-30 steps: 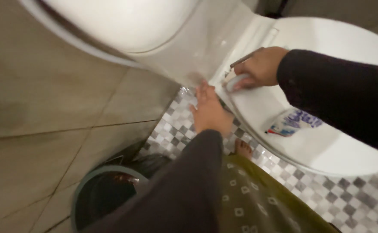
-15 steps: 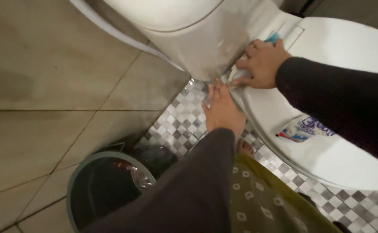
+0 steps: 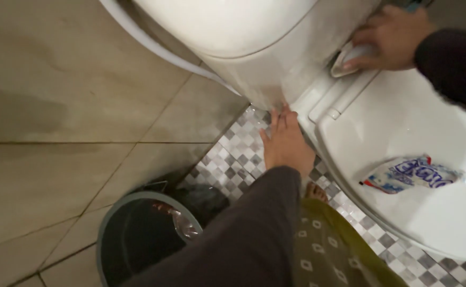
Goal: Cleaning the exterior and surrounding area of a toilet using a brush and water sprayer.
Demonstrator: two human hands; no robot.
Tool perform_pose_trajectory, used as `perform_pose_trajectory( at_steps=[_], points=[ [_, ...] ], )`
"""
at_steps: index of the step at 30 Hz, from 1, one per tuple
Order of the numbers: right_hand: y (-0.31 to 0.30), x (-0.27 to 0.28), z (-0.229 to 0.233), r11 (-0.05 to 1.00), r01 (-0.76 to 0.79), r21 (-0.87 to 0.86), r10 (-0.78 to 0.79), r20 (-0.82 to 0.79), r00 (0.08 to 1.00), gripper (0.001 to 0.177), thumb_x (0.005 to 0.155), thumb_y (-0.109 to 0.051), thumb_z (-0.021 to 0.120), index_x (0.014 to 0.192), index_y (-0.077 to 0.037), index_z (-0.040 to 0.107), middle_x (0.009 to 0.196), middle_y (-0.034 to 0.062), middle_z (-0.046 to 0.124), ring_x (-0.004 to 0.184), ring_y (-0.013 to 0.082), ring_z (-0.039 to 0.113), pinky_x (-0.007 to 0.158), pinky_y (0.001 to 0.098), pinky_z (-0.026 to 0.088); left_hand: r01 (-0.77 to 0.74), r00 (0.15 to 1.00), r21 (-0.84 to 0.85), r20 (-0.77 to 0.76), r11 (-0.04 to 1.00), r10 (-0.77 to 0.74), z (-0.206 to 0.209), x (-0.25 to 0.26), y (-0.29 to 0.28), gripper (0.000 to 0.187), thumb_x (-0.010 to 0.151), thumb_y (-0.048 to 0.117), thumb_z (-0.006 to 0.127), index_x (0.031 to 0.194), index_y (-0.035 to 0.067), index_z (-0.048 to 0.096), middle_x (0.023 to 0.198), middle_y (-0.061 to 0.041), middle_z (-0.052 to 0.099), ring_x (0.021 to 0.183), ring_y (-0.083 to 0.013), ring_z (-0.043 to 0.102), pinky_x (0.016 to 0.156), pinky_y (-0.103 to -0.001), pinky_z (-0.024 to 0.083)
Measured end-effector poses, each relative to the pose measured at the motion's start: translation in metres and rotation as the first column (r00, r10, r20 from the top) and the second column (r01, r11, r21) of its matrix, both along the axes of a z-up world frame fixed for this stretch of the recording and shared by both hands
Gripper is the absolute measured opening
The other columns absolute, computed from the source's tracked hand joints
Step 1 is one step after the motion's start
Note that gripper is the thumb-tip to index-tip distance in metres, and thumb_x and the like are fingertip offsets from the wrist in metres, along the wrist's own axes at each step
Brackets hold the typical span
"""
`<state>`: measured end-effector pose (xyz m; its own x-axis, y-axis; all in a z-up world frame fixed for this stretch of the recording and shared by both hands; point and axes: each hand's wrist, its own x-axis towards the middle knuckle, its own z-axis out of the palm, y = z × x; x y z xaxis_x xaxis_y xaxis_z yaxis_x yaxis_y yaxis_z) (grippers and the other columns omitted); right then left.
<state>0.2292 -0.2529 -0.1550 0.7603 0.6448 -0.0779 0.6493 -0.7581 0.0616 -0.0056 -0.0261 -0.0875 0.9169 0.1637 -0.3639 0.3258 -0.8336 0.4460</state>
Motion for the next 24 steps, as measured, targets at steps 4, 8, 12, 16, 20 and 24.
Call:
perform_pose_trajectory(
  at_steps=[4,8,12,16,20,24],
  points=[
    [0.031,-0.023,-0.002,0.997,-0.077,0.004,0.077,-0.063,0.995,0.08,0.074,-0.085,0.06,0.124,-0.024,0.073,0.145,0.0013,0.058,0.135,0.0293,0.047,0.092,0.0662,0.042,0.061,0.998,0.07,-0.028,0.996,-0.059,0.011,0.003,0.004,0.08,0.074,0.015,0.075,0.144,0.005,0.039,0.168,-0.01,0.024,0.158,-0.0289,0.012,0.12,-0.064,0.016],
    [0.065,-0.075,0.028,0.981,-0.142,0.131,0.164,-0.179,0.97,0.079,0.074,-0.086,0.06,0.119,-0.024,0.075,0.142,0.0042,0.061,0.135,0.0295,0.047,0.099,0.0594,0.046,0.107,0.994,0.078,-0.026,0.991,-0.105,0.01,0.001,0.003,0.092,0.07,0.018,0.078,0.148,0.001,0.032,0.165,-0.014,0.024,0.157,-0.0303,0.012,0.118,-0.063,0.019],
    [0.087,-0.094,0.055,0.996,-0.088,-0.011,0.082,-0.276,0.958,0.067,0.074,-0.075,0.061,0.118,-0.026,0.074,0.141,-0.005,0.063,0.14,0.0218,0.048,0.096,0.0584,0.048,0.091,0.996,0.076,0.018,0.993,-0.092,-0.003,0.003,0.006,0.099,0.071,0.018,0.079,0.152,-0.001,0.027,0.163,-0.016,0.027,0.156,-0.0316,0.016,0.118,-0.063,0.02],
    [0.059,-0.066,0.034,0.995,-0.098,0.023,0.101,-0.281,0.954,0.071,0.076,-0.079,0.061,0.119,-0.025,0.075,0.138,-0.0008,0.063,0.134,0.0251,0.052,0.098,0.0534,0.05,0.107,0.993,0.062,-0.05,0.992,-0.104,0.011,0.002,0.005,0.098,0.071,0.024,0.083,0.15,0.001,0.03,0.165,-0.016,0.026,0.156,-0.0319,0.018,0.121,-0.062,0.02],
    [0.04,-0.032,0.033,0.999,-0.031,0.038,0.039,-0.224,0.974,0.078,0.074,-0.08,0.063,0.126,-0.023,0.073,0.145,0.0001,0.062,0.128,0.03,0.056,0.098,0.051,0.052,0.104,0.994,0.081,-0.038,0.991,-0.101,0.01,0.003,0.013,0.102,0.069,0.023,0.084,0.151,0.001,0.028,0.164,-0.014,0.028,0.155,-0.0306,0.019,0.119,-0.061,0.021],
    [0.07,-0.06,0.03,0.999,0.045,-0.026,-0.05,-0.27,0.962,0.082,0.071,-0.083,0.064,0.128,-0.024,0.073,0.143,0.0013,0.064,0.126,0.0298,0.06,0.098,0.0506,0.053,0.086,0.996,0.071,-0.001,0.994,-0.086,0.01,0.001,0.018,0.099,0.069,0.021,0.084,0.15,0.001,0.03,0.163,-0.014,0.03,0.156,-0.0296,0.019,0.119,-0.061,0.022]
  ],
)
